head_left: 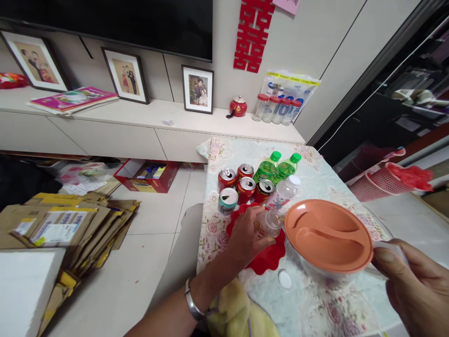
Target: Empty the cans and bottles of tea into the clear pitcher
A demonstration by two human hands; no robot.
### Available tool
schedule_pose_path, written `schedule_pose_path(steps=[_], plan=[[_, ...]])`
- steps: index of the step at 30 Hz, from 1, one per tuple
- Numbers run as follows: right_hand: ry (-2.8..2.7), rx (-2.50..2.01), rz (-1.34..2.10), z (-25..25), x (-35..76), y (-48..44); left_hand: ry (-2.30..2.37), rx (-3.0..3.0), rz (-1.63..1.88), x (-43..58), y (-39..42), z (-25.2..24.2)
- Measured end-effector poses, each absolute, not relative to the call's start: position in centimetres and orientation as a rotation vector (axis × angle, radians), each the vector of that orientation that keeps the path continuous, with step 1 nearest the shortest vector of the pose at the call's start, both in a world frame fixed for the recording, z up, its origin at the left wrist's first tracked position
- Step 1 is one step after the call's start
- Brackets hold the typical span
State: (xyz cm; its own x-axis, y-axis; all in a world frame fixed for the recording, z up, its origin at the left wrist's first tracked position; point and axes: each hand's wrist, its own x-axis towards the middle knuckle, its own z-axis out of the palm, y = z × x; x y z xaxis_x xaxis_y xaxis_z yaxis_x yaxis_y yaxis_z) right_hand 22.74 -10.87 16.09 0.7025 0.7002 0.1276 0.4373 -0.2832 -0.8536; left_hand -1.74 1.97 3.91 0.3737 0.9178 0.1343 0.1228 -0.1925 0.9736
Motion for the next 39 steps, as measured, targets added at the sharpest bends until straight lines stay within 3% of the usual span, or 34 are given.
schedule_pose_path(steps=[39], plan=[[-1.059, -1.985, 0.188, 17.6, 22.1, -10.0, 0.997, 1.648, 1.028, -1.8, 1.9, 3.8]])
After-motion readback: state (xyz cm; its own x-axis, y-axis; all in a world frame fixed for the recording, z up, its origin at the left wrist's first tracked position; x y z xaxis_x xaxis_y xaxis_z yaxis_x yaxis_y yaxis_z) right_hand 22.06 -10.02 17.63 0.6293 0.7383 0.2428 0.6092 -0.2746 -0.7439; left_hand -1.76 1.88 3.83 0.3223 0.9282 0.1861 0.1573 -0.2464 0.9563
